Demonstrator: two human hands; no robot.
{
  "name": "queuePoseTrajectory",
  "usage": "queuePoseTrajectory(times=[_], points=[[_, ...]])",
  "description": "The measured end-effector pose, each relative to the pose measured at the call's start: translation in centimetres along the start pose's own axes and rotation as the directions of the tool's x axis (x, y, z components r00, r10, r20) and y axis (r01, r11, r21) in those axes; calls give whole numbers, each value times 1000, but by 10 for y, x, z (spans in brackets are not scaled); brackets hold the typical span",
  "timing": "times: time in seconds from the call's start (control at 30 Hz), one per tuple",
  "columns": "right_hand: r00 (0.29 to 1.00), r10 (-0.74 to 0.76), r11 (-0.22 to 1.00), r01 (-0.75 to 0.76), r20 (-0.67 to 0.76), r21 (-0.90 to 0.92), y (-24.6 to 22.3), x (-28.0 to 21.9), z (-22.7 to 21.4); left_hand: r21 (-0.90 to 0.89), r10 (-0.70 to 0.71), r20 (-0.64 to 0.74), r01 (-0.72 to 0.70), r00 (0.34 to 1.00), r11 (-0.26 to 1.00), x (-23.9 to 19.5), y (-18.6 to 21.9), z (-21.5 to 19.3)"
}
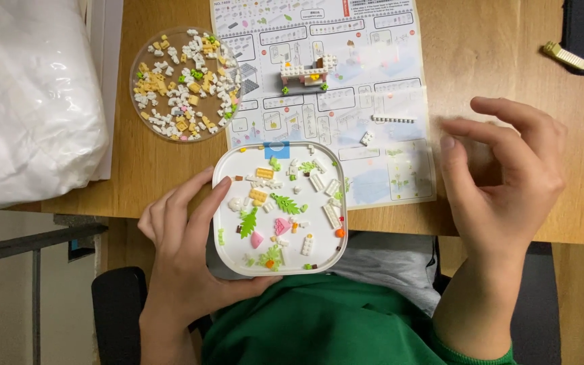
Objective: The person sorts small plastic building blocks from a clear container into a white tray using tweezers. They then pick up individual pieces by hand and connect them together to form a small structure, following a printed instruction sheet on the table.
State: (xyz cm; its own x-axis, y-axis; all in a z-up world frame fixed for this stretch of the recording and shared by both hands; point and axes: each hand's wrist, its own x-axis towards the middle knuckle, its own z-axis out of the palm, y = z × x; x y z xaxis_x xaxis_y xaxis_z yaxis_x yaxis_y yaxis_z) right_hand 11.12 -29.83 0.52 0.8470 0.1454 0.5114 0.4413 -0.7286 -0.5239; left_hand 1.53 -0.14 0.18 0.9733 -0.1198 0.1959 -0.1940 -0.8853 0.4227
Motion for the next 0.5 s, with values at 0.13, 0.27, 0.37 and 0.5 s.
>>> queuePoseTrajectory(times=[0.13,0.27,0.37,0.5], points=[[1000,-6,1000,6,8,2,0,0,0,-22,-6,-6,6,1000,1000,3,0,-3],[1000,-15,1000,15,17,-7,2,0,0,-23,-8,-8,8,1000,1000,4,-1,-5],[1000,8,1000,-8,27,7,1,1,1,-20,-16,-19,15,1000,1000,4,-2,-6],[1000,5,1000,-5,31,6,0,2,1,-9,-24,-21,24,999,1000,2,-8,-3]])
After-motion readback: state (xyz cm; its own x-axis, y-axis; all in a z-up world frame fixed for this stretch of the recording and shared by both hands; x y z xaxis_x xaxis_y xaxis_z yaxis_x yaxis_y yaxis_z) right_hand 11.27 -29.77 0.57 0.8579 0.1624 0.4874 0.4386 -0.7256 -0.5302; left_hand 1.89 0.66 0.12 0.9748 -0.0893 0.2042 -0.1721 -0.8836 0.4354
